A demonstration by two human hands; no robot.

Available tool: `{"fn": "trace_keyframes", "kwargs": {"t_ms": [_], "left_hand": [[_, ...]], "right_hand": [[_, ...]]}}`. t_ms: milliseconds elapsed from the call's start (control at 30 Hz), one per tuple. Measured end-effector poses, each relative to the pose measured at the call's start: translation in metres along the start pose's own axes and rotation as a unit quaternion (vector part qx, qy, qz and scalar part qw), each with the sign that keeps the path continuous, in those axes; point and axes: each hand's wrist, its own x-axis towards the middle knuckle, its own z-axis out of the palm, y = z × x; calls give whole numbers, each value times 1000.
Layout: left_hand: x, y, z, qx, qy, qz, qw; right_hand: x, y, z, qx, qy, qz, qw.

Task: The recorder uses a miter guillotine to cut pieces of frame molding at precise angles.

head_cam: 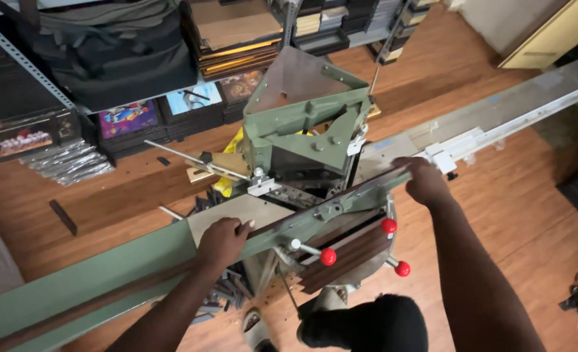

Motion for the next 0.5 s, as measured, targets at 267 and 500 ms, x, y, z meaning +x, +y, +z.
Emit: {"fn": "trace_keyframes", "kwargs": {"t_ms": [267, 500], "left_hand": [[0, 0, -1, -19, 20, -1, 1000], [-2, -4, 2, -24, 27, 15, 999]], "right_hand": [[54, 59, 20, -57, -167, -108, 978], [-39, -41, -67, 56, 230, 117, 965]]}}
